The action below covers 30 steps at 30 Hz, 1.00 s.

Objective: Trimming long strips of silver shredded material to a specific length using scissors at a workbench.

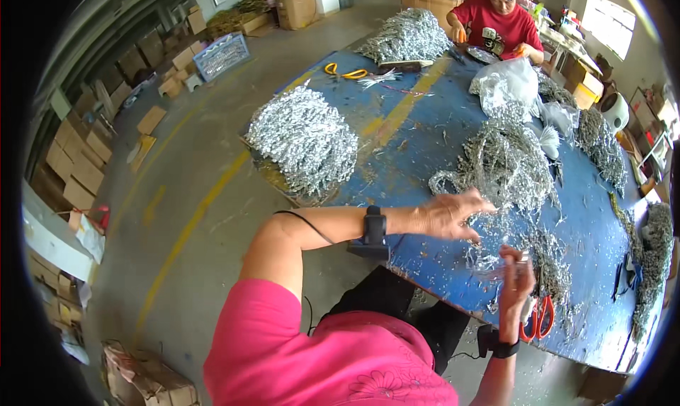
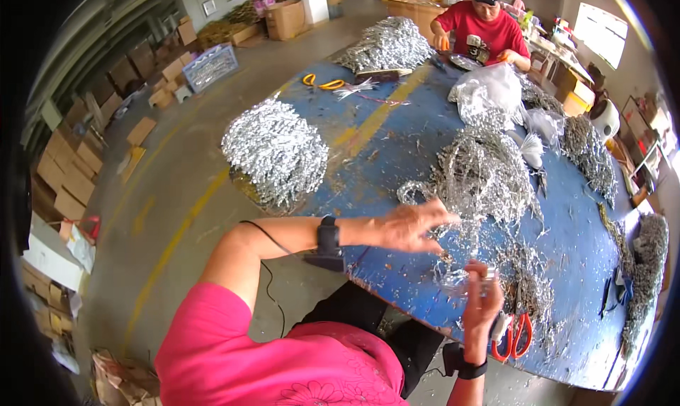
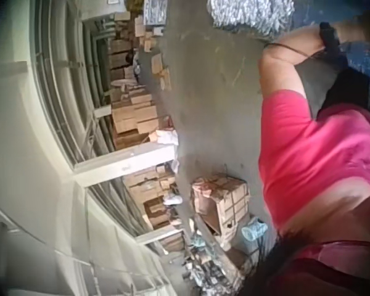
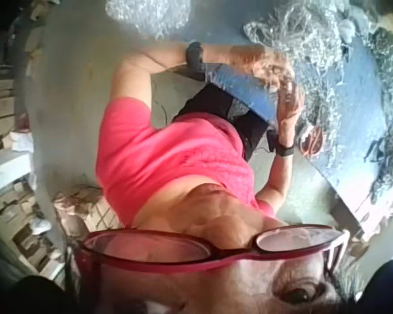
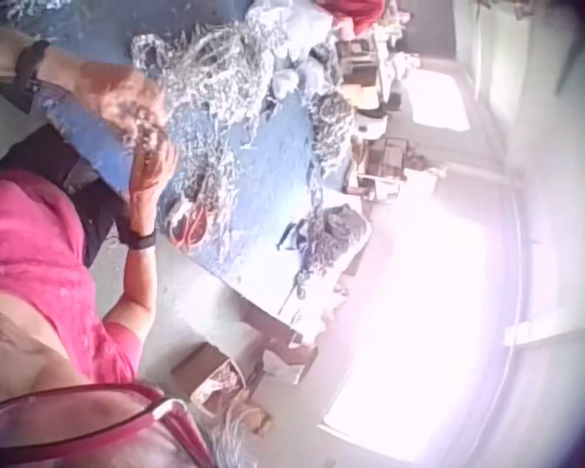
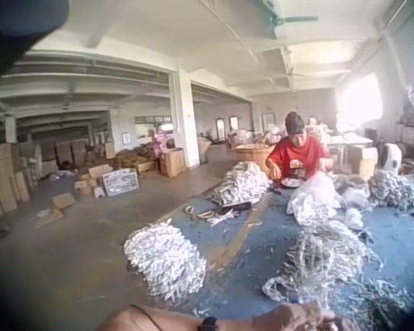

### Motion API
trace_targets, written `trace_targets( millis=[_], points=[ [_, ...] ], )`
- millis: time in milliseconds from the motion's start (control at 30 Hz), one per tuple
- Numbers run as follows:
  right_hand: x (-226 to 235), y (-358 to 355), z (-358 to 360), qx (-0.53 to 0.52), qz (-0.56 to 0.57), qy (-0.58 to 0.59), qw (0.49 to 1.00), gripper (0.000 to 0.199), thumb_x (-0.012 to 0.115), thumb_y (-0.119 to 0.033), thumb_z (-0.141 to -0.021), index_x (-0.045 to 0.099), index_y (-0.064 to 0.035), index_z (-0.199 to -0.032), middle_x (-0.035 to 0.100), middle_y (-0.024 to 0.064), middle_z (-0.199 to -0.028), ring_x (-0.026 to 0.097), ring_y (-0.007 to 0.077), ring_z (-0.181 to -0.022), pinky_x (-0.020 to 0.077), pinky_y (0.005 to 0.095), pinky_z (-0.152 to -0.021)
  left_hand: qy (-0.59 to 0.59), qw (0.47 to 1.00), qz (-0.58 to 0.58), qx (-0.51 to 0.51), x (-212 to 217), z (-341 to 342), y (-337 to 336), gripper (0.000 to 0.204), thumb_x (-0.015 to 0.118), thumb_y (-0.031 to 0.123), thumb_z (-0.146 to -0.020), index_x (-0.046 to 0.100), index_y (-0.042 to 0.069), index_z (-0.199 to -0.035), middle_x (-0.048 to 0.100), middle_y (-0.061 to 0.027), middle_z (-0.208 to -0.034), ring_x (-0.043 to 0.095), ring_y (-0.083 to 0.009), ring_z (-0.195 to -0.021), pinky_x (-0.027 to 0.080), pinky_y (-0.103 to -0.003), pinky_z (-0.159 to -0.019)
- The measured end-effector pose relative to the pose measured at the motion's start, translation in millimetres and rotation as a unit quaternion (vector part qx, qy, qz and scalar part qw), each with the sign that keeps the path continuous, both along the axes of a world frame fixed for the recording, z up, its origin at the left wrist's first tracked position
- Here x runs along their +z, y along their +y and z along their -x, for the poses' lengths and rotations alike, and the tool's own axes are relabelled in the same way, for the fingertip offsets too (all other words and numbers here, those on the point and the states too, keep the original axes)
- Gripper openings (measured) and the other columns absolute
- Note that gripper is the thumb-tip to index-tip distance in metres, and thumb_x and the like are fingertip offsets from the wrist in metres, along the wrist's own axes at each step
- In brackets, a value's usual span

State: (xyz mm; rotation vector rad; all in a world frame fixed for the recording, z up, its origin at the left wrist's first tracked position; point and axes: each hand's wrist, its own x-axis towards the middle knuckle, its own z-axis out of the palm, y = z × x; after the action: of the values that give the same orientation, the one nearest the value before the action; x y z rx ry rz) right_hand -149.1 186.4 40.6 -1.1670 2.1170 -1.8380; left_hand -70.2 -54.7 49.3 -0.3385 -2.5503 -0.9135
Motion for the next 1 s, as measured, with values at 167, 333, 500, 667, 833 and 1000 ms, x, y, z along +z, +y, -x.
trace_targets(
  millis=[167,333,500,667,833,1000],
  points=[
    [-7,36,13,-0.072,0.084,-0.07,0.991,0.019,0.048,-0.013,-0.1,0.062,0.0011,-0.102,0.067,0.0101,-0.093,0.064,0.0214,-0.097,0.0494,0.0322,-0.085,0.003,0.988,0.127,0.083,-76,77,-33,0.037,0.071,0.023,-0.076,0.062,0.013,-0.111,0.051,-0.013,-0.103,0.06,-0.0258,-0.088,0.056,-0.037,-0.066],
    [14,75,-36,-0.089,0.039,-0.058,0.994,0.018,0.049,-0.011,-0.098,0.061,0.0023,-0.098,0.066,0.0083,-0.076,0.063,0.0119,-0.07,0.0511,0.0298,-0.078,0.116,0.975,0.127,0.143,-70,136,-70,0.012,0.067,0.007,-0.074,0.073,0.013,-0.083,0.063,-0.0131,-0.091,0.064,-0.0303,-0.086,0.054,-0.04,-0.074],
    [37,107,-67,-0.184,0.155,-0.156,0.958,0.017,0.048,-0.012,-0.099,0.059,0.001,-0.1,0.057,0.0033,-0.063,0.056,0.009,-0.057,0.0483,0.026,-0.062,-0.009,0.985,0.126,0.118,-68,137,-100,0.024,0.063,0.007,-0.08,0.07,0.009,-0.103,0.062,-0.0144,-0.103,0.061,-0.034,-0.098,0.05,-0.041,-0.088],
    [27,94,-56,-0.113,0.08,-0.276,0.951,0.016,0.052,-0.011,-0.098,0.062,-0.0004,-0.103,0.05,-0.0034,-0.057,0.044,0.0033,-0.048,0.0318,0.0196,-0.045,-0.007,0.999,-0.047,0.001,16,55,18,0.021,0.067,0.004,-0.085,0.068,0.007,-0.106,0.064,-0.008,-0.103,0.063,-0.0173,-0.089,0.052,-0.028,-0.076],
    [34,72,-47,-0.07,0.13,-0.222,0.964,0.017,0.052,-0.011,-0.098,0.062,0.0001,-0.105,0.05,-0.003,-0.059,0.043,0.0027,-0.05,0.0319,0.0187,-0.046,-0.022,0.966,0.093,-0.242,-39,15,89,0.041,0.071,0.013,-0.08,0.061,0.012,-0.12,0.057,-0.0101,-0.12,0.056,-0.0319,-0.107,0.046,-0.04,-0.092],
    [51,125,-60,-0.107,0.243,-0.173,0.949,0.019,0.05,-0.015,-0.096,0.057,-0.0017,-0.109,0.05,-0.0019,-0.063,0.047,0.0078,-0.054,0.0389,0.0235,-0.052,-0.079,0.965,0.077,-0.238,-42,30,70,0.022,0.069,0.013,-0.08,0.064,0.012,-0.101,0.06,-0.0078,-0.103,0.059,-0.0284,-0.093,0.049,-0.038,-0.079]
  ],
)
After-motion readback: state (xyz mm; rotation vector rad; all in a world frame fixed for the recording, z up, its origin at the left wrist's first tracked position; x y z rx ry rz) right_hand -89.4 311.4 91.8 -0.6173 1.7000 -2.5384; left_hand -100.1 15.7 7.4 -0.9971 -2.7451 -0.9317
